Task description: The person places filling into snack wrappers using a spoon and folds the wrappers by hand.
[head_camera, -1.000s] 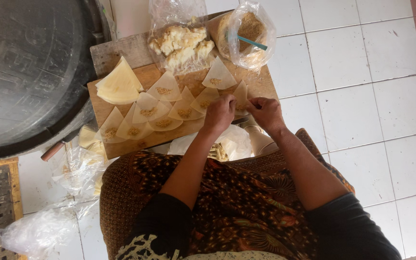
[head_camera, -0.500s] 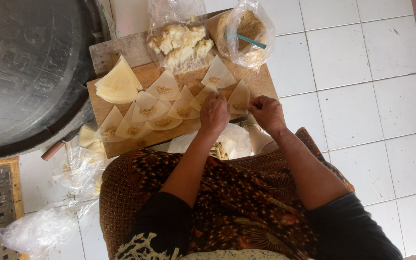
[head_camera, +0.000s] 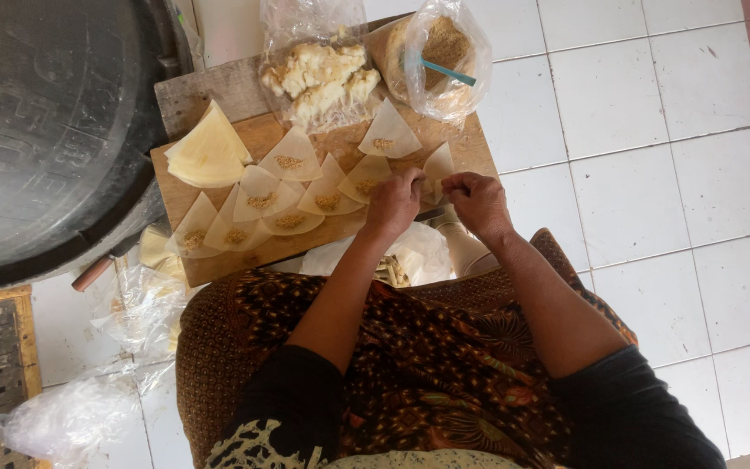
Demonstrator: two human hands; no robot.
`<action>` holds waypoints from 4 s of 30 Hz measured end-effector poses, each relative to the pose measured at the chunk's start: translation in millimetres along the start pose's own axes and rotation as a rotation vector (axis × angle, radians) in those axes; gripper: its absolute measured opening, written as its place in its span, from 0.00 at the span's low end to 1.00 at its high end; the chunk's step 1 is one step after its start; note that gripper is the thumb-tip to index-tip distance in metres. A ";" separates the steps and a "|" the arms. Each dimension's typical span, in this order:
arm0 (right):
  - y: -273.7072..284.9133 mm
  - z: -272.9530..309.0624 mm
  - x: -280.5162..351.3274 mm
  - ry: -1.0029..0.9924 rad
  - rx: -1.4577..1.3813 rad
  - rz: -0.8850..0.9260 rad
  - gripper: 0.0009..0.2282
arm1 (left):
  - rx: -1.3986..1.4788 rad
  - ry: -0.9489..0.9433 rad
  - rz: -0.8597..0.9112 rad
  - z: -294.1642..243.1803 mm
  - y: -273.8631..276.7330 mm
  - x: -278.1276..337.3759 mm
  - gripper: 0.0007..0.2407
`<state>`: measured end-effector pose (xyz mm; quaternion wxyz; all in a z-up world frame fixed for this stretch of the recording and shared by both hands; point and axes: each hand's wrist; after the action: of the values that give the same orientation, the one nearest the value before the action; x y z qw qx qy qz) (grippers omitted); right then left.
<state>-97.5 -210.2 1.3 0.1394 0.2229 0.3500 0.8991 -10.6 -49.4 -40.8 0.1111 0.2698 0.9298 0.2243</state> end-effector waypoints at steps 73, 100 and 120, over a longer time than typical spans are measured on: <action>-8.3 -21.3 0.8 0.647 0.351 -0.176 0.02 | -0.333 0.158 0.606 -37.6 32.6 -36.3 0.18; -22.1 -29.8 -14.2 0.467 0.336 -0.362 0.04 | -0.294 -0.059 0.304 -12.1 6.7 -37.5 0.04; -31.3 -30.6 -9.9 0.599 0.489 -0.298 0.07 | -0.563 -0.310 0.276 -0.8 1.0 -21.5 0.04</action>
<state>-101.3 -209.2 -43.4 0.1032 -0.0753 0.6067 0.7846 7.4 -60.9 -37.7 0.2895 0.3827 0.7582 0.4414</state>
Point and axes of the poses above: each hand's wrist, its own x-axis away from the middle knuckle, its own y-axis out of the back of the hand, z = x × y, and after that the axes turned 9 degrees about x, right-handed
